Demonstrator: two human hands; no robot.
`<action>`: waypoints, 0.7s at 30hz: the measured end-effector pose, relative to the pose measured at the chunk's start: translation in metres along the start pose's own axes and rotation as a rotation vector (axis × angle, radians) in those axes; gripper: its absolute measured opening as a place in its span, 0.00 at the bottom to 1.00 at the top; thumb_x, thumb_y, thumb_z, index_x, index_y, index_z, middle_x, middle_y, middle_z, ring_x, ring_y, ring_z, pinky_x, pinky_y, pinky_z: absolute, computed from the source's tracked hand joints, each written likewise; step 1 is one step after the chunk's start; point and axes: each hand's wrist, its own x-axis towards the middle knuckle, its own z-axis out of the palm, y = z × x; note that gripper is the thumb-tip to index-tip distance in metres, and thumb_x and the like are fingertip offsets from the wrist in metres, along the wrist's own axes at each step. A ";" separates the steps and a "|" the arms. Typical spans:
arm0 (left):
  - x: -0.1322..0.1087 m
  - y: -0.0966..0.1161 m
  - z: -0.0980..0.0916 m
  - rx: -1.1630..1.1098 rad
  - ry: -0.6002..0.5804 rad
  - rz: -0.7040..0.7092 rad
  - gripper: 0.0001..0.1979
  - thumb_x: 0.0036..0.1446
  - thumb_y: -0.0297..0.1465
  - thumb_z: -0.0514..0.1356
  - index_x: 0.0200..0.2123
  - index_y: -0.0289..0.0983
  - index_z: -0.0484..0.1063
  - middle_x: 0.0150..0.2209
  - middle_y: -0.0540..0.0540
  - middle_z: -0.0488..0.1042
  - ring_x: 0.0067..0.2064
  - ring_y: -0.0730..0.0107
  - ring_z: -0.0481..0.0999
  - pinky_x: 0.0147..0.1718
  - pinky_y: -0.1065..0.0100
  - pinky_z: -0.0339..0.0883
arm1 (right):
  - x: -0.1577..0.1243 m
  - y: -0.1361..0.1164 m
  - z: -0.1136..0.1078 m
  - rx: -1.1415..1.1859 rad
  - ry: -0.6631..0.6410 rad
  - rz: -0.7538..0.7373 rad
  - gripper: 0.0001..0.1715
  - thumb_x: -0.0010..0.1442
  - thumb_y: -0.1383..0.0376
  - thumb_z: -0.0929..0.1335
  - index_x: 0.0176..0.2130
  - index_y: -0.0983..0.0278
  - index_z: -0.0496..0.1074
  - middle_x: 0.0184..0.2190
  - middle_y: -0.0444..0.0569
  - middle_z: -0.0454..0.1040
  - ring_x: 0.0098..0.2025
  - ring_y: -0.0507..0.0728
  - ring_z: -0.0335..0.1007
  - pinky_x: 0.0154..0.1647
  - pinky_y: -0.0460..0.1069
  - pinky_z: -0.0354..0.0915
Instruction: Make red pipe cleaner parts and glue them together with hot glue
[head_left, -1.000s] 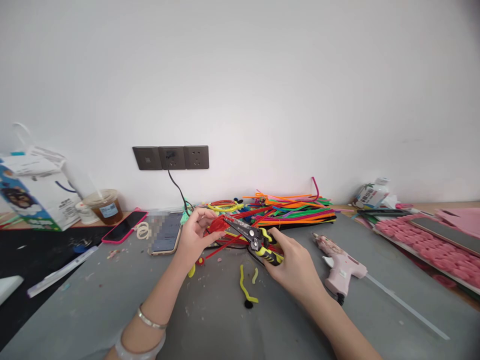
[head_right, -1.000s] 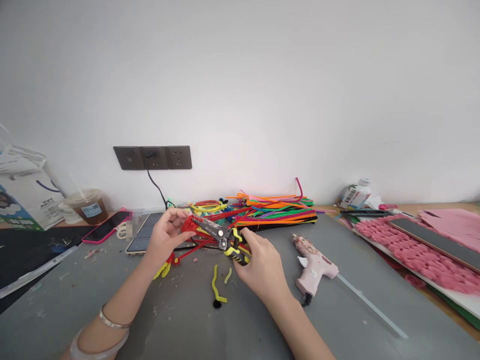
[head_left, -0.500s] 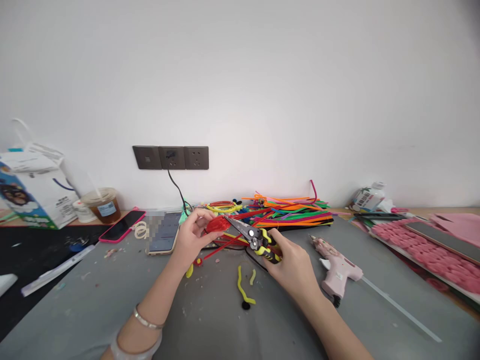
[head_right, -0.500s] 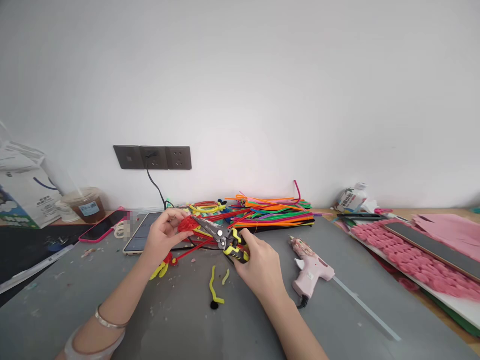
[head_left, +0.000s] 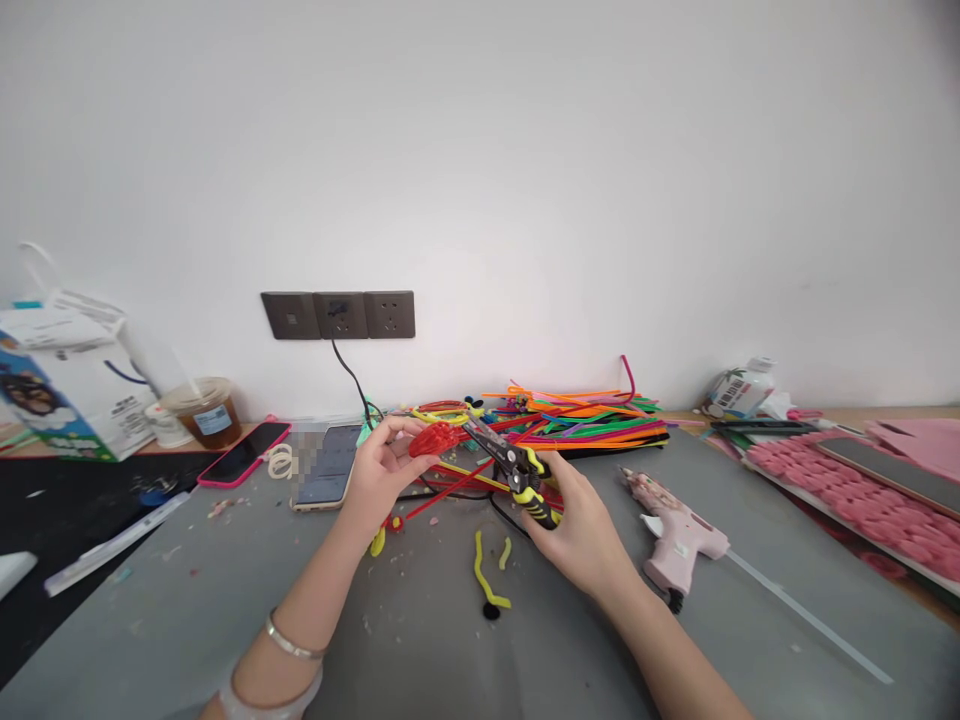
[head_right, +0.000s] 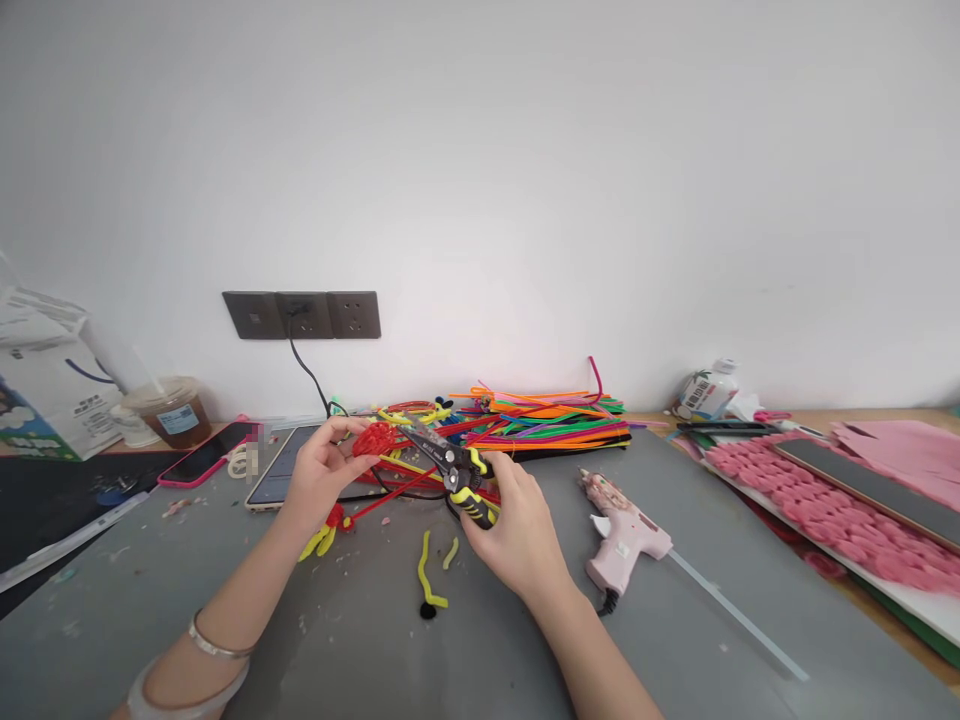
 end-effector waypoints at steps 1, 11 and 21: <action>0.000 0.000 0.000 -0.005 -0.005 -0.003 0.16 0.43 0.33 0.73 0.33 0.38 0.71 0.39 0.46 0.74 0.42 0.64 0.77 0.39 0.65 0.75 | -0.001 -0.001 0.001 -0.003 -0.015 -0.004 0.28 0.50 0.66 0.67 0.52 0.60 0.64 0.47 0.54 0.75 0.44 0.64 0.73 0.44 0.56 0.69; -0.001 -0.001 -0.001 -0.009 -0.041 0.005 0.16 0.44 0.33 0.73 0.33 0.38 0.70 0.40 0.46 0.75 0.44 0.63 0.78 0.40 0.64 0.77 | 0.001 0.000 0.001 -0.119 0.017 -0.084 0.25 0.50 0.66 0.67 0.49 0.61 0.66 0.44 0.54 0.77 0.42 0.64 0.74 0.41 0.55 0.68; -0.001 -0.002 -0.003 -0.004 -0.045 0.033 0.14 0.44 0.32 0.72 0.33 0.38 0.72 0.37 0.47 0.72 0.43 0.64 0.77 0.42 0.64 0.77 | 0.001 0.001 -0.002 -0.210 0.078 -0.076 0.23 0.49 0.66 0.69 0.47 0.60 0.69 0.40 0.52 0.79 0.38 0.63 0.75 0.37 0.54 0.67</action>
